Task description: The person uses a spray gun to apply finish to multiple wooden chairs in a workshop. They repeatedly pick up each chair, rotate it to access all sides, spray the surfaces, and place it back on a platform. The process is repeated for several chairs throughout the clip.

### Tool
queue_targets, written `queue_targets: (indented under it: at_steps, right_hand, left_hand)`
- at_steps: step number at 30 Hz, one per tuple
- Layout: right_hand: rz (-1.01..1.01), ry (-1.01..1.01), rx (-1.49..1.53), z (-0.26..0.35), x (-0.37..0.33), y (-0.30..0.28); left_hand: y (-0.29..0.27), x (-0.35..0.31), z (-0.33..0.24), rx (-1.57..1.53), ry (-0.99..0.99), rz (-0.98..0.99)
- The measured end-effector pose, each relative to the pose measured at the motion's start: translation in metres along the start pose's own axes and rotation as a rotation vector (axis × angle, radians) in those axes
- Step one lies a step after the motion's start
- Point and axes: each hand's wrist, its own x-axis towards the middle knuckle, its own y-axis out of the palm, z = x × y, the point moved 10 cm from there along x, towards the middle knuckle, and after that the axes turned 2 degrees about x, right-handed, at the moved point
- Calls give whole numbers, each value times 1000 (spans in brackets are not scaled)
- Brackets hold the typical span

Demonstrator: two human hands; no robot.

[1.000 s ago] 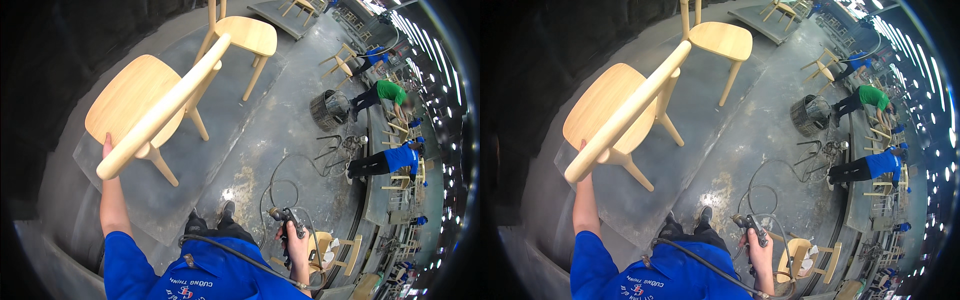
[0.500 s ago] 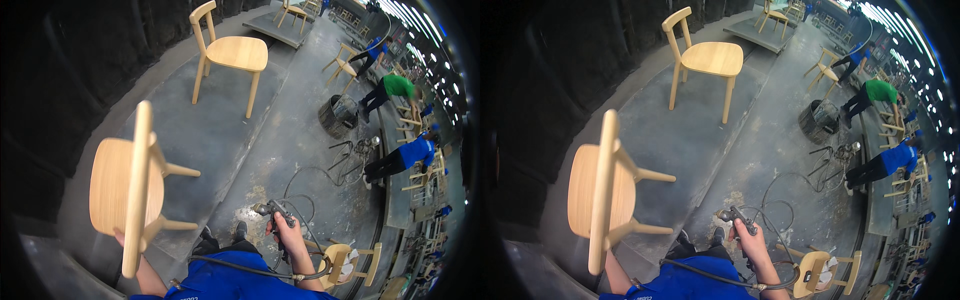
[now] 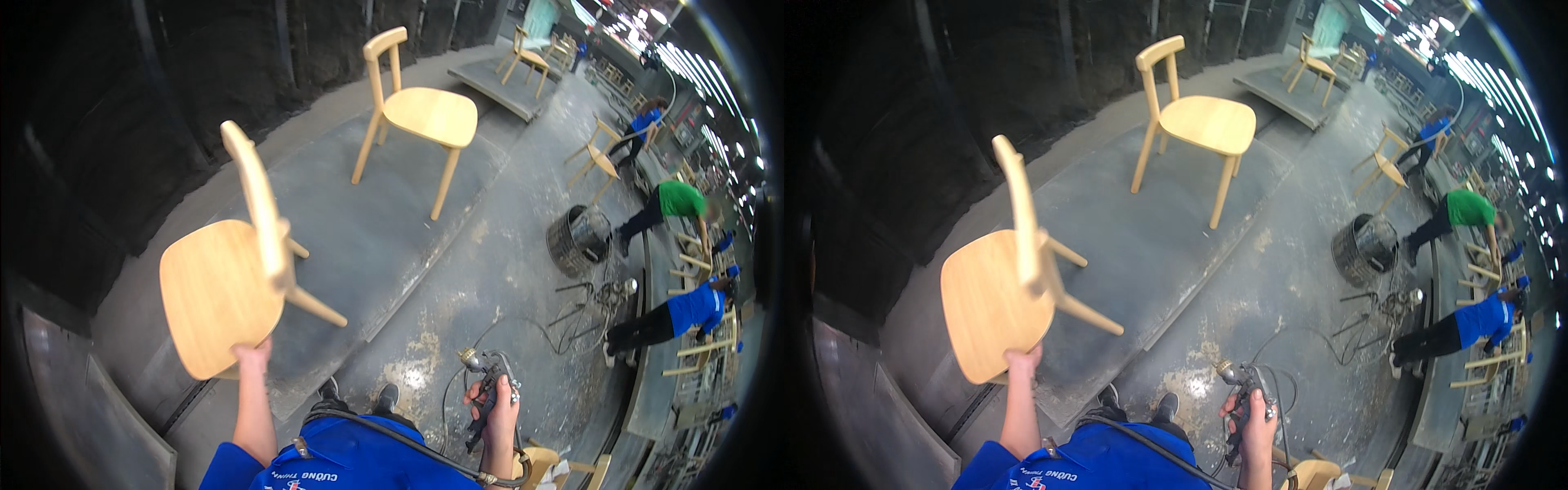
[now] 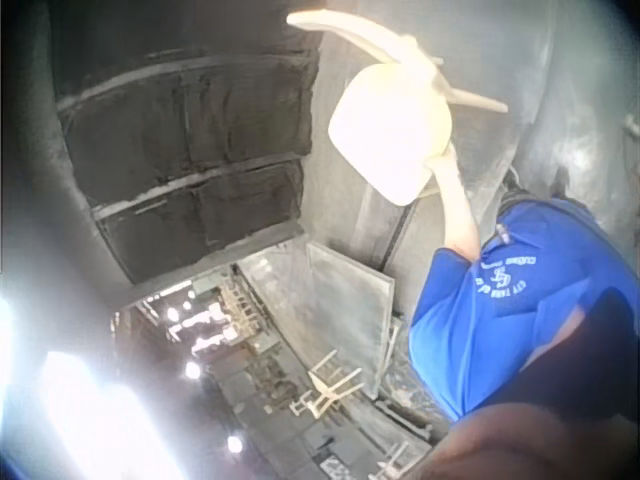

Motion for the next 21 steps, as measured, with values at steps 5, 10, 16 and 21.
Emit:
queue_targets:
  at_steps: [5,10,16,21]
  right_hand:
    - [51,-144,37,18,-16,7]
    - [144,-205,64,28,-36,12]
    - [267,-267,25,37,-55,23]
    - [279,-400,84,60,-57,33]
  left_hand:
    - [106,-86,65,1085,-114,401]
    - [154,-136,10,2467,1099,460]
    - [145,-96,4,2758,1079,374]
    - [186,-108,-27,2645,1213,392]
